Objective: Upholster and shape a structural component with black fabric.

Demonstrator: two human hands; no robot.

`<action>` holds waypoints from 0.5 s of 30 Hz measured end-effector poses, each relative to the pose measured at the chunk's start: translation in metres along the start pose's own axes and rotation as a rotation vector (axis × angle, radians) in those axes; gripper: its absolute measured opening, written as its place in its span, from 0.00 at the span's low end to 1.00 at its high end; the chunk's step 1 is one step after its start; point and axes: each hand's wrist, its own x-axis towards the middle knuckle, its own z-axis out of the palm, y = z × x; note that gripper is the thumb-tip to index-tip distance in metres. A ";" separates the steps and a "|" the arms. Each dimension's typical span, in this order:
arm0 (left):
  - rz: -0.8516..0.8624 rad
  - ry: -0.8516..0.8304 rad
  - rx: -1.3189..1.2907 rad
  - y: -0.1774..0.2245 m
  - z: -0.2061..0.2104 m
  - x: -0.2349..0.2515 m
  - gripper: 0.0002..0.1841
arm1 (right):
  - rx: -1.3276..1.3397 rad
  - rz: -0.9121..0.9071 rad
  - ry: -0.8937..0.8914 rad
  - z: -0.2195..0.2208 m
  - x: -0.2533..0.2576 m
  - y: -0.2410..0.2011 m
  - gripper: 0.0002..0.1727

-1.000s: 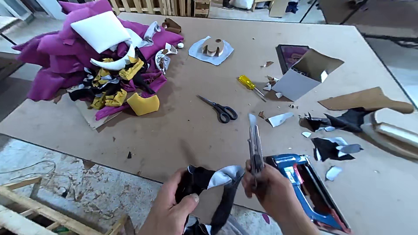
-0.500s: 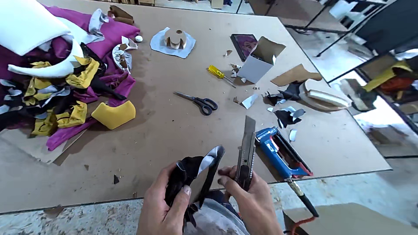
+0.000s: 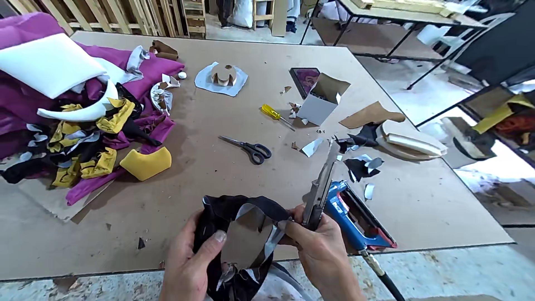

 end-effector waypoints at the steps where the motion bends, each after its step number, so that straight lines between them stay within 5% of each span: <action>1: -0.045 0.001 -0.053 0.001 0.002 0.003 0.23 | 0.037 0.031 -0.022 -0.003 0.000 -0.005 0.10; 9: -0.190 -0.080 -0.119 0.010 0.026 0.010 0.21 | 0.092 0.031 -0.099 -0.032 0.010 -0.019 0.14; 15: -0.075 -0.233 -0.028 0.014 0.032 0.005 0.19 | 0.072 0.094 -0.093 -0.037 0.012 -0.030 0.12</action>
